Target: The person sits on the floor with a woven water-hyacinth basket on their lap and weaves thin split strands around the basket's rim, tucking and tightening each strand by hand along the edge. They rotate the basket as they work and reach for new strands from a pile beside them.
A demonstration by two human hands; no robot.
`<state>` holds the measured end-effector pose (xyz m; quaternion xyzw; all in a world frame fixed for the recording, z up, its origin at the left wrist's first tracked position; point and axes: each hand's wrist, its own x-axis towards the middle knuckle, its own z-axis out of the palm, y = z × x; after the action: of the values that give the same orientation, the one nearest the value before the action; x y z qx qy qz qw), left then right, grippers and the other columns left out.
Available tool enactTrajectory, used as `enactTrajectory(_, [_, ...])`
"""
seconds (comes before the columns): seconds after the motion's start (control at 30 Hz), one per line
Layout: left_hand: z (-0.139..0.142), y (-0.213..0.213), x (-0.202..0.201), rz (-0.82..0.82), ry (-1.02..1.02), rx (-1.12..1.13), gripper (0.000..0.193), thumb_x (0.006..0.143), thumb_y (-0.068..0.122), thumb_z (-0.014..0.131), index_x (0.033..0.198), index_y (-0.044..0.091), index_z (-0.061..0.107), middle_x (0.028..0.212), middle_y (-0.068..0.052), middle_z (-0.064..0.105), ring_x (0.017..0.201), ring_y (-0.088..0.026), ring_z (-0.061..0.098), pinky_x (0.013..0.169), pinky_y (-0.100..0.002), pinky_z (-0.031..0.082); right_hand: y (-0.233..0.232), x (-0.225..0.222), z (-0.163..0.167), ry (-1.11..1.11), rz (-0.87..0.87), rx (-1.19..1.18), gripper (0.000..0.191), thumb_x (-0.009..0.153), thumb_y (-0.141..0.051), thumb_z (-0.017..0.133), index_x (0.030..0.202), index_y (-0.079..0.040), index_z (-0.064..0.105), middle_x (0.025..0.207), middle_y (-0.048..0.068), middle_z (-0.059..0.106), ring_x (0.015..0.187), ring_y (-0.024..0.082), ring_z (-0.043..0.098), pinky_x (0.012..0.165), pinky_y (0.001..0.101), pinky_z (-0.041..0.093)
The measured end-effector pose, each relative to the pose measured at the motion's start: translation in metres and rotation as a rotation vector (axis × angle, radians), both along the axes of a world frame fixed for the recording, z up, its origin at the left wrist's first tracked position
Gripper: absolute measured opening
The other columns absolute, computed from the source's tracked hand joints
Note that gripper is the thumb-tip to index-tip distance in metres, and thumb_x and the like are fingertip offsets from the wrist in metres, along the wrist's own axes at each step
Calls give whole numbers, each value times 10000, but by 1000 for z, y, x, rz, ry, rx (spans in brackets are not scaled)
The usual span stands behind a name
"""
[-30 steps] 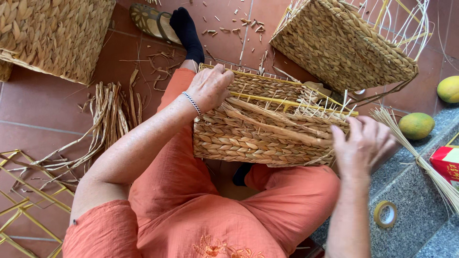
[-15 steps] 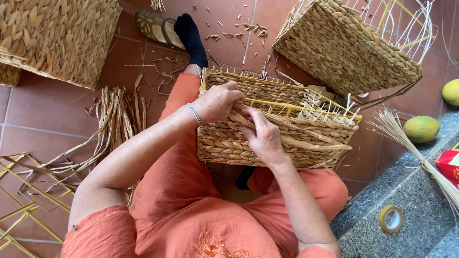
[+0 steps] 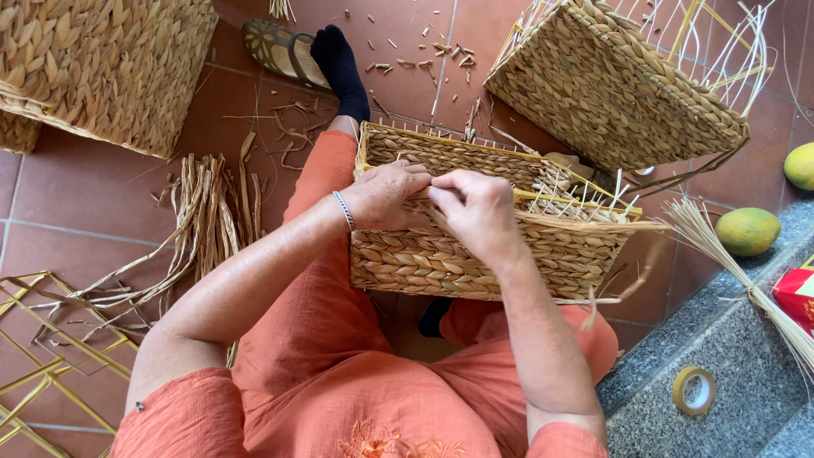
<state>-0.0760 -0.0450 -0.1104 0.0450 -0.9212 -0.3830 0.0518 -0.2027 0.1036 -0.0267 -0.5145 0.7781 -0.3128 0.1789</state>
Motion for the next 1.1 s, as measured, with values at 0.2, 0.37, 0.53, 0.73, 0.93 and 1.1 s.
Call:
enactTrajectory(0.2, [0, 23, 8, 211, 330, -44, 329, 906, 164, 730, 1177, 33, 599, 1096, -125, 623, 1039, -343, 616, 854, -435, 527, 4, -21, -25, -341, -96, 58, 151, 897, -82, 771, 1030, -25, 729, 897, 37, 772, 793, 85, 709, 725, 264, 598])
enactTrajectory(0.37, [-6, 21, 23, 106, 452, -311, 298, 799, 46, 684, 1083, 67, 597, 1191, -113, 608, 1030, -277, 632, 757, -365, 563, 12, -14, -44, -193, -73, -93, 172, 907, -128, 821, 995, -34, 708, 901, 61, 774, 820, 123, 741, 741, 287, 606])
enactTrajectory(0.53, [-17, 22, 31, 90, 516, -322, 253, 818, 64, 690, 1029, 35, 555, 1177, -138, 610, 976, -268, 630, 773, -384, 573, 10, -7, -58, 326, -42, -188, 252, 872, -195, 847, 911, -43, 650, 836, 78, 714, 746, 221, 717, 646, 363, 564])
enactTrajectory(0.73, [-32, 18, 10, 244, 331, -109, 175, 927, 117, 713, 952, 65, 548, 815, -114, 650, 770, -326, 674, 636, -446, 528, 21, 4, -73, 645, 19, -223, 277, 954, -214, 843, 873, -68, 621, 746, 78, 603, 645, 241, 651, 549, 369, 523])
enactTrajectory(0.93, [-25, 13, -18, 302, 261, -91, 173, 923, 105, 668, 961, 55, 507, 818, -153, 664, 718, -380, 668, 603, -491, 527, 41, 17, -78, 348, -51, -308, 138, 989, -140, 754, 1000, -67, 638, 894, 65, 675, 754, 267, 686, 638, 380, 557])
enactTrajectory(1.1, [-7, 17, -18, 310, 163, -192, 291, 890, 110, 678, 1115, 37, 508, 953, -164, 608, 785, -374, 678, 616, -487, 547, 37, 14, -67, 428, -67, -240, 164, 934, -153, 800, 1035, -78, 695, 923, 66, 651, 819, 244, 654, 701, 363, 548])
